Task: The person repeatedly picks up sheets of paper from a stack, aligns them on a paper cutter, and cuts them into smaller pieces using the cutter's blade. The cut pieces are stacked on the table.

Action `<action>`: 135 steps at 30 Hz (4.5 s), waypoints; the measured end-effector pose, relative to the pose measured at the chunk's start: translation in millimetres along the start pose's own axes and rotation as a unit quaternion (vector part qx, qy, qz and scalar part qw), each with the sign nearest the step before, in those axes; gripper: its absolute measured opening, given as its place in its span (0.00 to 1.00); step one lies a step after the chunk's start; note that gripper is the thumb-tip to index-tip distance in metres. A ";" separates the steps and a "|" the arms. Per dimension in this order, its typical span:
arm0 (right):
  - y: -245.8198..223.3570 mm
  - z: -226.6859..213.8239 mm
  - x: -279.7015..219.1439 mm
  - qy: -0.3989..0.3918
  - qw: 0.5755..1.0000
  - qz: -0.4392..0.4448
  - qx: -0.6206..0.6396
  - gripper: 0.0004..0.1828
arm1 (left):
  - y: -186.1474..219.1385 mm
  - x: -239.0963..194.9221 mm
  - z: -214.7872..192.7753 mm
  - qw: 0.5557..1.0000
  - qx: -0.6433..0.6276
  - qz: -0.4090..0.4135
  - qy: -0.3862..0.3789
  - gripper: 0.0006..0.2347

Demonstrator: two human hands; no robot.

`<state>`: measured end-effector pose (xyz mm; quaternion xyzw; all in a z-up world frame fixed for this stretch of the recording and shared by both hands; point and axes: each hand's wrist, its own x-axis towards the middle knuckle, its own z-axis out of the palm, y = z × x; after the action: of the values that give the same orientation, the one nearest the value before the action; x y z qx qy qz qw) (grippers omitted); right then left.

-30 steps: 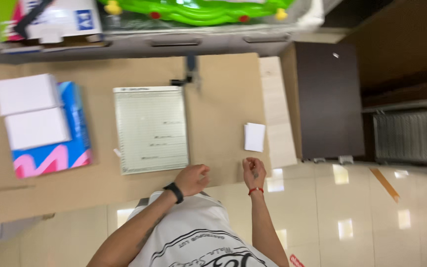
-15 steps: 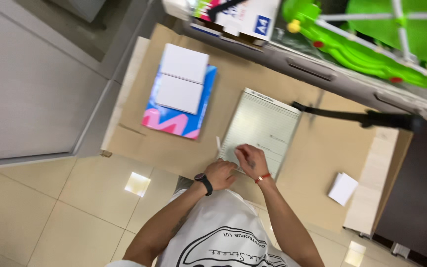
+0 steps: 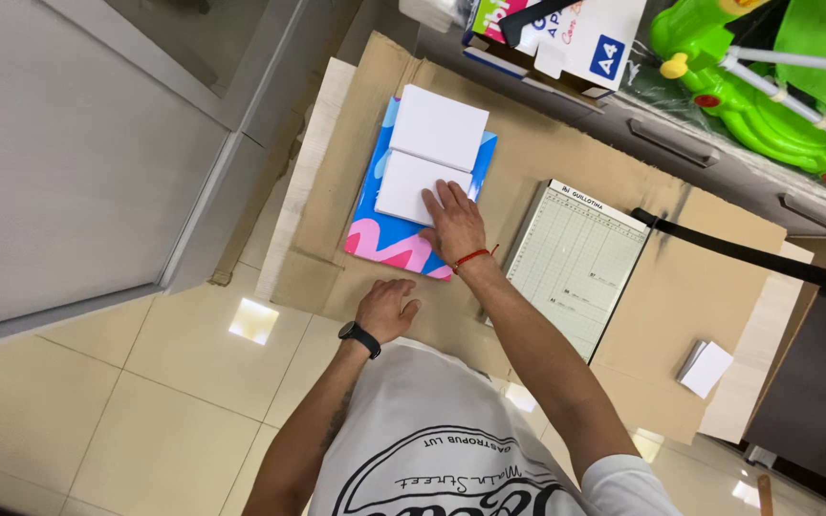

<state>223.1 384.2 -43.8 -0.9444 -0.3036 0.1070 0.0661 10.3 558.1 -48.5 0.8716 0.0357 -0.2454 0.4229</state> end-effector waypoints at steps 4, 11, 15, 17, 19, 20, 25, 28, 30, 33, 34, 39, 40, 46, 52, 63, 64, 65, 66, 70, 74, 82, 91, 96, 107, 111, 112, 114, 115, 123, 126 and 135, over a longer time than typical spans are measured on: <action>7.4 3.5 0.7 -0.005 1.000 -0.003 -0.007 0.46 | -0.9 9.0 1.3 1.000 -0.008 0.007 -0.009 0.21; 25.7 11.9 9.6 -0.005 0.999 0.008 0.033 0.43 | -2.0 11.6 11.3 1.000 -0.002 0.018 -0.010 0.21; 18.2 -16.8 11.1 -0.049 0.996 0.035 0.058 0.44 | 3.1 6.5 6.6 1.000 -0.003 0.008 -0.017 0.22; 19.7 -20.2 12.5 -0.054 0.996 0.038 0.059 0.44 | 1.8 5.1 5.0 1.000 -0.005 0.016 -0.009 0.21; 20.7 -22.7 14.1 -0.060 0.995 0.042 0.061 0.44 | -0.8 5.1 5.1 1.000 -0.007 0.024 -0.001 0.21; 21.0 -23.7 15.4 -0.068 0.995 0.046 0.061 0.44 | -2.5 6.2 5.7 0.999 -0.019 0.026 0.014 0.20; 9.5 -45.9 17.3 -0.083 0.993 0.045 0.074 0.42 | -3.0 27.0 -3.3 0.968 -0.199 0.021 0.154 0.28; 6.2 -46.7 18.0 -0.085 0.993 0.053 0.059 0.41 | 12.6 40.3 -38.8 0.935 -0.247 -0.021 0.253 0.30; 9.4 -35.7 15.0 -0.070 0.996 0.037 0.052 0.42 | 1.7 60.3 -43.8 0.917 -0.180 0.015 0.356 0.34; 11.9 -28.4 14.5 -0.061 0.997 0.036 0.043 0.42 | -7.2 79.8 -41.7 0.908 -0.175 0.018 0.381 0.35; 10.4 -30.1 14.2 -0.061 0.997 0.037 0.043 0.42 | -7.7 80.7 -40.2 0.908 -0.175 0.019 0.380 0.35; 5.1 -31.7 15.3 -0.064 0.996 0.043 0.047 0.39 | -11.3 90.1 -33.1 0.900 -0.207 -0.061 0.378 0.27; 7.2 -28.3 14.3 -0.064 0.996 0.045 0.048 0.39 | -13.7 92.5 -29.6 0.901 -0.206 -0.060 0.377 0.27; 8.4 -26.2 13.9 -0.055 0.996 0.041 0.053 0.41 | -14.5 97.1 -26.4 0.896 -0.242 -0.071 0.366 0.27; -0.3 -41.9 11.4 -0.062 0.996 0.046 0.053 0.40 | -7.5 91.5 -37.3 0.900 -0.226 -0.058 0.368 0.25; -29.8 -11.1 21.7 0.071 0.995 0.070 -0.032 0.38 | -21.2 90.4 -63.0 0.905 -0.301 0.067 0.294 0.31; -32.3 -13.0 23.3 0.071 0.995 0.070 -0.031 0.38 | -30.2 96.0 -58.9 0.905 -0.301 0.068 0.293 0.31; -35.7 -14.7 24.2 0.084 0.993 0.077 -0.031 0.34 | -39.4 100.0 -54.6 0.903 -0.286 0.055 0.315 0.30; -39.3 -16.5 25.2 0.096 0.991 0.084 -0.030 0.31 | -48.7 104.0 -50.5 0.901 -0.270 0.042 0.337 0.29; -37.2 -14.5 28.8 0.102 0.990 0.086 -0.039 0.30 | -52.6 106.9 -49.7 0.908 -0.223 0.032 0.353 0.28; -35.5 -25.8 28.4 0.059 0.992 0.109 0.003 0.35 | -45.5 109.0 -51.7 0.905 -0.237 0.026 0.352 0.25; -34.9 -49.2 30.7 -0.033 0.991 0.125 0.033 0.54 | -31.6 114.9 -62.2 0.880 -0.287 0.013 0.378 0.18; -30.7 -48.3 34.1 -0.063 0.985 0.149 0.056 0.60 | -37.5 130.0 -54.1 0.865 -0.336 0.007 0.374 0.10; -28.9 -48.0 35.1 -0.063 0.986 0.150 0.045 0.58 | -29.1 127.3 -58.4 0.849 -0.384 0.014 0.364 0.09; -24.8 -55.0 38.2 -0.074 0.985 0.143 0.061 0.54 | -23.5 127.6 -56.8 0.840 -0.394 0.010 0.373 0.09; -24.0 -57.3 40.0 -0.075 0.984 0.141 0.083 0.53 | -30.7 131.8 -53.3 0.843 -0.384 0.012 0.376 0.09; -23.9 -57.0 40.0 -0.074 0.984 0.142 0.083 0.53 | -28.0 130.0 -55.2 0.843 -0.384 0.013 0.376 0.09; -24.4 -56.5 38.8 -0.070 0.984 0.145 0.074 0.51 | -22.4 124.7 -58.4 0.841 -0.387 0.015 0.379 0.10; -24.6 -57.3 38.9 -0.069 0.984 0.146 0.074 0.51 | -26.1 127.5 -55.3 0.841 -0.387 0.016 0.378 0.10; -19.3 -42.2 43.3 -0.058 0.984 0.149 0.084 0.47 | -30.1 131.4 -53.3 0.842 -0.364 0.019 0.399 0.20; -22.1 -48.9 41.0 -0.042 0.986 0.141 0.084 0.38 | -26.8 129.3 -54.7 0.843 -0.366 0.016 0.394 0.20; -31.3 -29.5 44.6 0.011 0.988 0.140 0.069 0.31 | -24.1 128.5 -58.2 0.853 -0.365 0.017 0.374 0.14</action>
<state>248.1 433.9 -16.6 -0.9720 -0.1596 0.1256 0.1182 139.6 598.9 -94.4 0.6813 0.2628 0.1370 0.6693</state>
